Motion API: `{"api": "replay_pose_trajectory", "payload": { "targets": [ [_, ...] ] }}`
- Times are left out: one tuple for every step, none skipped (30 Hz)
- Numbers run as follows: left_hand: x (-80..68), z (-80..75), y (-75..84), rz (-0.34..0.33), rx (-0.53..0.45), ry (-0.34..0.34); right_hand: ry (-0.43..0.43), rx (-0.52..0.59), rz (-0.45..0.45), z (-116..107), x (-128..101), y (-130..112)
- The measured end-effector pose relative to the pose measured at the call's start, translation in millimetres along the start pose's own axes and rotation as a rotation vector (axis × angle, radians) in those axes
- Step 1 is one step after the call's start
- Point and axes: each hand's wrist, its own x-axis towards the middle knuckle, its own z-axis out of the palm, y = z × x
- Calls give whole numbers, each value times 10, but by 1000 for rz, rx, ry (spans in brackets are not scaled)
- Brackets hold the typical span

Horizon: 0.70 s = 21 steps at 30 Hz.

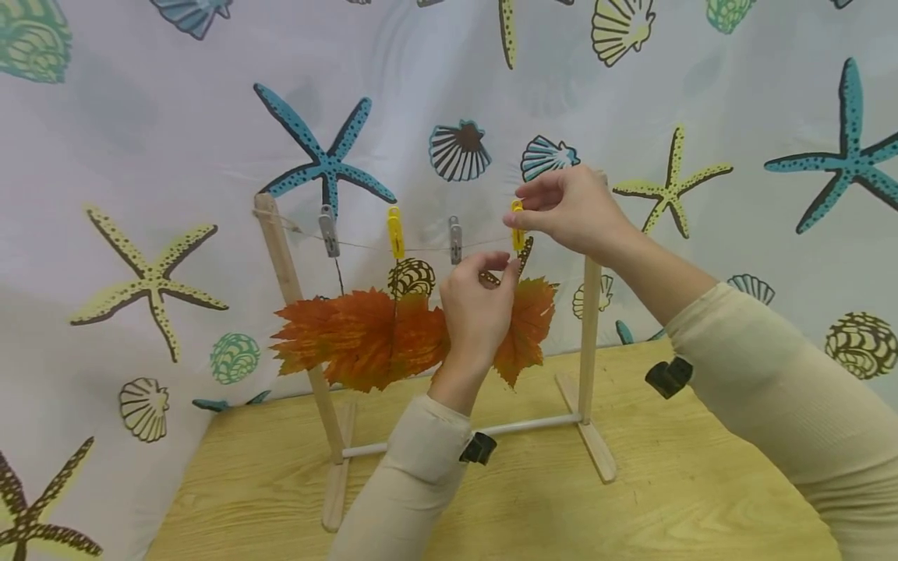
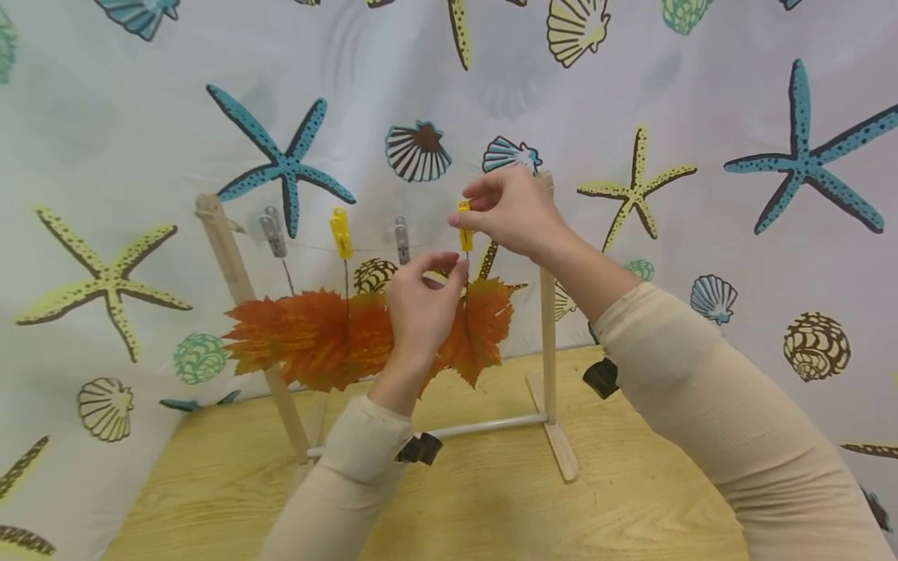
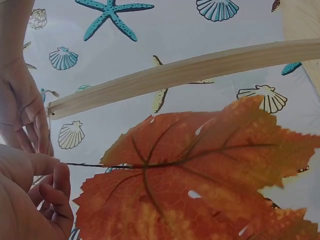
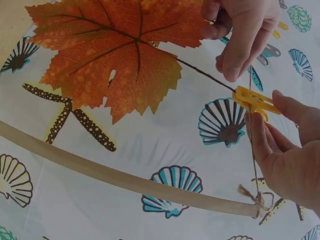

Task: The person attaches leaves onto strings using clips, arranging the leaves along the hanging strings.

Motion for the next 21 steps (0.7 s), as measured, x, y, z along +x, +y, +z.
{"api": "replay_pose_trajectory", "payload": {
  "targets": [
    [-15, -14, 2, 4, -23, -3, -4, -5, 5, 1, -6, -2],
    [-29, -28, 5, 5, -39, -6, -7, -11, 7, 2, -12, -6],
    [-40, -40, 9, 6, -53, -10, -9, -12, 7, 2, -18, -11],
    [-50, -51, 12, 7, -64, -12, -12, -14, 6, 1, -20, -13],
    [-57, -62, 16, 6, -72, -15, -14, -18, 6, 2, -21, -16],
    [-63, -72, 19, 4, -77, -18, -14, -16, 5, 2, -24, -23],
    [-62, -80, 26, 5, -79, -21, -16, -11, 3, -3, -25, -33],
    [-61, -90, 32, 6, -77, -23, -17, -2, -1, -8, -31, -43],
    [-60, -100, 36, 5, -79, -28, -17, 10, -5, -11, -36, -48],
    [-60, -110, 38, 1, -81, -33, -13, 20, -6, -10, -44, -47],
    [-58, -121, 40, -3, -84, -40, -8, 34, -9, -7, -58, -45],
    [-59, -133, 41, -9, -88, -52, -2, 55, -13, -1, -75, -37],
    [-60, -146, 41, -15, -95, -68, 7, 74, -17, 7, -96, -21],
    [-63, -160, 41, -24, -103, -86, 17, 95, -24, 19, -118, 3],
    [-66, -171, 38, -35, -113, -103, 26, 117, -28, 35, -139, 34],
    [-67, -180, 32, -44, -123, -121, 35, 138, -31, 52, -162, 65],
    [-70, -191, 26, -55, -132, -137, 42, 158, -37, 71, -187, 96],
    [-74, -200, 20, -68, -139, -153, 48, 179, -43, 90, -208, 130],
    [-77, -208, 13, -79, -146, -163, 52, 195, -48, 109, -228, 162],
    [-79, -215, 6, -89, -151, -171, 56, 209, -52, 126, -243, 189],
    [-80, -220, -3, -97, -157, -176, 58, 222, -55, 141, -258, 210]
  ]
}}
